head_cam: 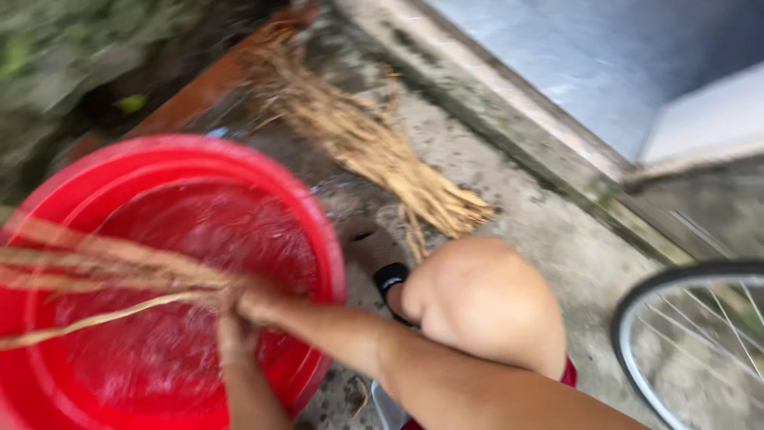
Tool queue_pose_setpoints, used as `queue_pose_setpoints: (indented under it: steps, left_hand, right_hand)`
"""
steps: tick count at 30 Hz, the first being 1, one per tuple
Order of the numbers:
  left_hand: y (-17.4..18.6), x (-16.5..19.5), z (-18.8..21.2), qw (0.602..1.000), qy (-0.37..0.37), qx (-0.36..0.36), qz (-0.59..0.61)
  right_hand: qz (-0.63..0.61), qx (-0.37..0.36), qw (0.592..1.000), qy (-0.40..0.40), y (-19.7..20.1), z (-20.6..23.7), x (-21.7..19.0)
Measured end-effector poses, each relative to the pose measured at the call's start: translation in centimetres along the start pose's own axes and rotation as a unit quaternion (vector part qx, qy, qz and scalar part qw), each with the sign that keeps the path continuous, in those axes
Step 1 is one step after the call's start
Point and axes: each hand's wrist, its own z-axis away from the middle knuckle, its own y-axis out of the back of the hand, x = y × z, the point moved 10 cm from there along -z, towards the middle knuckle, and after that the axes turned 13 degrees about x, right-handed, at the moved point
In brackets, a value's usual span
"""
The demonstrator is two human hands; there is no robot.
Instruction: The person sits on a low stool and washes dried tobacco leaves one bundle at a time in a large red basin of water, swishing and rubbing the leaves, then places the washed leaves on the concrete beside the basin with other cleaned piles.
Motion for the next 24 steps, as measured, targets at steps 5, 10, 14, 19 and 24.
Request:
queue_pose_setpoints:
  steps: [5,10,14,19,24]
  left_hand:
    - [3.6,2.4,-3.4,0.9,-0.213,0.309,-0.221]
    - [-0.7,3.0,-2.7,0.869,-0.251,0.319,-0.285]
    - [-3.2,3.2,-2.1,0.807,-0.307,0.312,-0.396]
    - [-7.0,4.2,1.0,0.508,-0.485,0.221,-0.677]
    - [1.4,7.2,1.2,0.917,-0.297,0.219,-0.153]
  right_hand:
    - [0.229,0.375,0.833,0.337,3.2,9.5,-8.9]
    - [0.059,0.157,0.956,0.242,3.7,1.7,-5.9]
    - [0.018,0.132,0.982,0.135,4.8,-1.3,-3.8]
    - [0.044,0.198,0.929,0.309,1.4,4.8,-7.3]
    - [0.036,0.153,0.939,0.306,0.5,3.6,-7.1]
